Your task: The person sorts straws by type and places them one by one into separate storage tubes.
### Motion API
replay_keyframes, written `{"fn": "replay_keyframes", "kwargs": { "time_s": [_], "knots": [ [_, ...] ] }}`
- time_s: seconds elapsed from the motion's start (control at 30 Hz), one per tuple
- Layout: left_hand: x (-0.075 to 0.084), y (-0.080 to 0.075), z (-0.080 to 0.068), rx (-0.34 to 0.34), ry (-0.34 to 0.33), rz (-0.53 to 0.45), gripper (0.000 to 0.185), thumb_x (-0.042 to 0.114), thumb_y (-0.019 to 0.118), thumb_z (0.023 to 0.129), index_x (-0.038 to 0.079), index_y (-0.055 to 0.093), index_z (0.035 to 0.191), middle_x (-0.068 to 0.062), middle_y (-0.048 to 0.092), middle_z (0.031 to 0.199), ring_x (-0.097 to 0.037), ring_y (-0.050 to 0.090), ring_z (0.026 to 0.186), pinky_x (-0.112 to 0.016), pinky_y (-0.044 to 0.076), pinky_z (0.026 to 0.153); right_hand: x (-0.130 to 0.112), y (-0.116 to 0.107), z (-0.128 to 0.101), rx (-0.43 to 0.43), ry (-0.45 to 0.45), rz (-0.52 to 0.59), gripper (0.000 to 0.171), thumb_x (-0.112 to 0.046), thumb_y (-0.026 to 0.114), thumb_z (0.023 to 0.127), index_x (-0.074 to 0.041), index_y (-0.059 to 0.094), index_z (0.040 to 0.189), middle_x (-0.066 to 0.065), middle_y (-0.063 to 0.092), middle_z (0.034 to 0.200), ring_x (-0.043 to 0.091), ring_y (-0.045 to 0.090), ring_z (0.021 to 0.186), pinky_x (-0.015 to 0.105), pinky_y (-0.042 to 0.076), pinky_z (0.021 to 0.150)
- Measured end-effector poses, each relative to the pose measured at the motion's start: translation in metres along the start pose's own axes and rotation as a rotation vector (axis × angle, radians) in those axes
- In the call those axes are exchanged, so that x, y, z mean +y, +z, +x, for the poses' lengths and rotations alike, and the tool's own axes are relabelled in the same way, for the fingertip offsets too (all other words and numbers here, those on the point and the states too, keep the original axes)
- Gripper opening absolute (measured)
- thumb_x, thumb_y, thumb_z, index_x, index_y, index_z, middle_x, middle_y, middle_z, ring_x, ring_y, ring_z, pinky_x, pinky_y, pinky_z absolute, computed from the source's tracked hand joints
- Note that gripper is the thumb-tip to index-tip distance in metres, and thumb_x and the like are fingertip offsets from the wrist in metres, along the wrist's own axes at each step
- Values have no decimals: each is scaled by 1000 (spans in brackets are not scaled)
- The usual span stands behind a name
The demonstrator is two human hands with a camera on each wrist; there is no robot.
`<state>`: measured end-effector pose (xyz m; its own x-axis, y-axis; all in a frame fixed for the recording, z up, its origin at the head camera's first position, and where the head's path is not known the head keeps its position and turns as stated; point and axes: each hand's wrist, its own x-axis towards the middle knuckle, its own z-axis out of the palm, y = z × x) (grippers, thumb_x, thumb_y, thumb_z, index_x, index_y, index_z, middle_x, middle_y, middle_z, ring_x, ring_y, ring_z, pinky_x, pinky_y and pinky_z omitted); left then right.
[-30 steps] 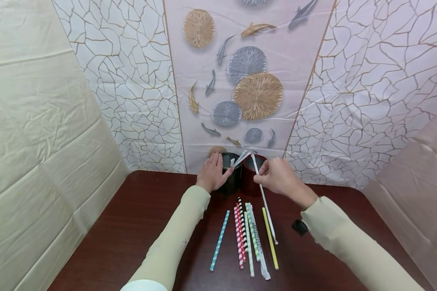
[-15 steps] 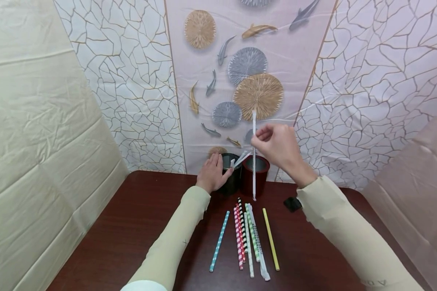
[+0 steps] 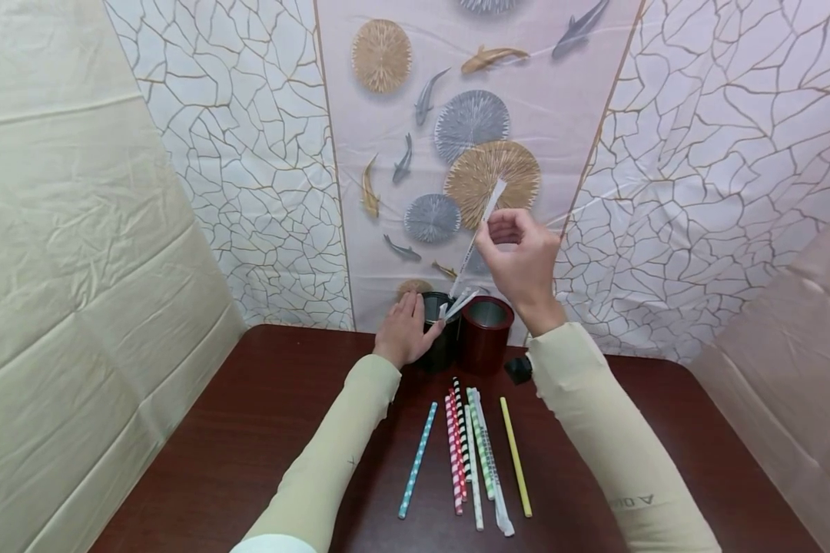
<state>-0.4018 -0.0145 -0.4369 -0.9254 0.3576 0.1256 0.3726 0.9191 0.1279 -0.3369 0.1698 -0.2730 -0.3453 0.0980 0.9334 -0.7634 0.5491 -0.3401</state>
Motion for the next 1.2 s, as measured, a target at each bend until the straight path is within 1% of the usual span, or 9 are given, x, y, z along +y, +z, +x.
{"fn": "replay_keyframes", "kwargs": {
  "time_s": [0.07,0.13,0.23,0.37,0.47,0.67,0.87,1.1,1.2],
  "knots": [
    [0,0,0,-2,-1,8,87,67,20,110,4,16,169,-13,13,179,-27,13,167,-37,17,135,8,6,-6,3,-32,-17,14,-7,72,91,6,74,94,18,79,81,28,76,69,10,55,72],
    [1,0,0,-6,-6,11,87,68,20,110,4,15,169,-13,13,179,-27,12,167,-37,17,135,16,11,-13,5,-24,-17,13,-8,73,91,5,74,94,17,79,82,31,77,70,12,55,72],
    [1,0,0,-7,-13,13,87,68,21,110,5,15,169,-12,13,179,-26,12,167,-37,17,135,26,19,-25,-10,14,-15,14,-8,73,91,5,74,95,18,79,84,31,77,72,19,58,71],
    [1,1,1,-12,-14,4,87,67,22,110,5,16,169,-13,12,179,-26,12,167,-38,17,136,37,27,-43,-32,66,-58,14,-9,74,93,4,75,97,17,80,87,30,78,75,34,63,71],
    [1,2,1,-17,-9,-5,87,67,22,110,4,15,169,-13,12,179,-26,12,167,-38,16,136,42,31,-55,-73,104,-76,14,-10,75,94,3,75,99,17,80,90,30,79,78,43,65,73],
    [2,-1,-1,8,-6,-10,86,65,25,110,4,18,169,-14,15,178,-27,14,167,-39,18,135,47,33,-63,-161,204,-71,29,-19,81,94,4,75,111,20,80,104,34,80,95,48,65,86],
    [3,-2,-2,-1,-5,-6,86,66,23,110,4,16,169,-13,13,179,-27,13,167,-38,17,135,49,16,-62,-164,246,-64,29,-17,80,95,6,75,112,21,79,106,36,79,96,48,64,87],
    [2,-2,0,-8,2,-23,86,65,24,110,3,14,169,-14,12,179,-27,12,167,-39,16,136,55,-16,-64,-165,194,-140,26,-15,80,95,5,76,112,21,80,105,37,79,92,50,63,84],
    [1,-2,-1,-14,-3,-25,86,66,24,110,4,13,169,-13,12,179,-27,11,167,-38,16,136,58,-30,-66,-192,177,-169,25,-15,79,95,4,76,111,21,80,102,37,79,90,50,64,82]
  ]
}}
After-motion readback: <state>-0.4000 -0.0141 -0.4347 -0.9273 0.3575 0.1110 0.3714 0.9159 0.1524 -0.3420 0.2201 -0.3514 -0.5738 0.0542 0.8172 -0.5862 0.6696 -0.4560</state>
